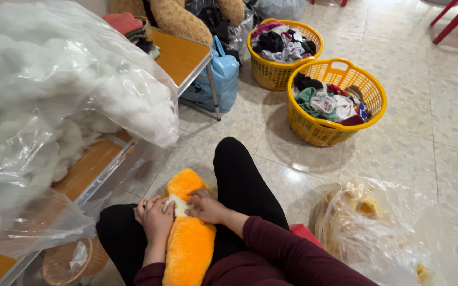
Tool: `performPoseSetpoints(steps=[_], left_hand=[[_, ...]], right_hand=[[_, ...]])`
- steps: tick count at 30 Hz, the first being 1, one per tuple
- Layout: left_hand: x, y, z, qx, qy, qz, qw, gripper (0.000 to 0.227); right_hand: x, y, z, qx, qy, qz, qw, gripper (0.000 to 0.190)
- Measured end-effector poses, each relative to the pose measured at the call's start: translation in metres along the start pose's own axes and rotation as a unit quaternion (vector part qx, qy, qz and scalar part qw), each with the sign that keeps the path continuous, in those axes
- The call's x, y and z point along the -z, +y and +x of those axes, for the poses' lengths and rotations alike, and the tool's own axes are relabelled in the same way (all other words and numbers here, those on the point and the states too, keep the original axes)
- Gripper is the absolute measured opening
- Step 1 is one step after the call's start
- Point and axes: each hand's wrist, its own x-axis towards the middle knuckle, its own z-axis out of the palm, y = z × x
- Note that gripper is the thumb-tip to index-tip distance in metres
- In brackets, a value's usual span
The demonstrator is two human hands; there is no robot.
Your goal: The person sits on the floor and stuffs white cotton filling into an orange plush toy. They repeatedly pull cotton from a nearby bag and push it into the opening of the toy, adjusting the fabric to distribute the filling.
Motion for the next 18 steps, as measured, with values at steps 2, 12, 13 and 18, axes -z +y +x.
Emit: performPoseSetpoints(steps=[2,12,13,18], left_hand=[[-0.002,-0.003,0.0,-0.002,0.001,0.001,1.0,0.029],[0.032,0.03,0.005,0.004,-0.071,0.163,0.984,0.034],[0.038,0.037,0.006,0.001,-0.084,0.203,0.976,0.036],[0.056,0.051,0.008,0.018,-0.14,0.255,0.957,0.034]], right_hand=[[-0.002,0.001,0.0,0.005,0.006,-0.004,1.0,0.046],[0.003,-0.007,-0.001,0.002,0.018,0.007,1.0,0.034],[0.006,-0.007,0.001,-0.001,0.02,0.001,1.0,0.032],[0.007,-0.009,0.0,0.007,0.027,-0.002,1.0,0.024]])
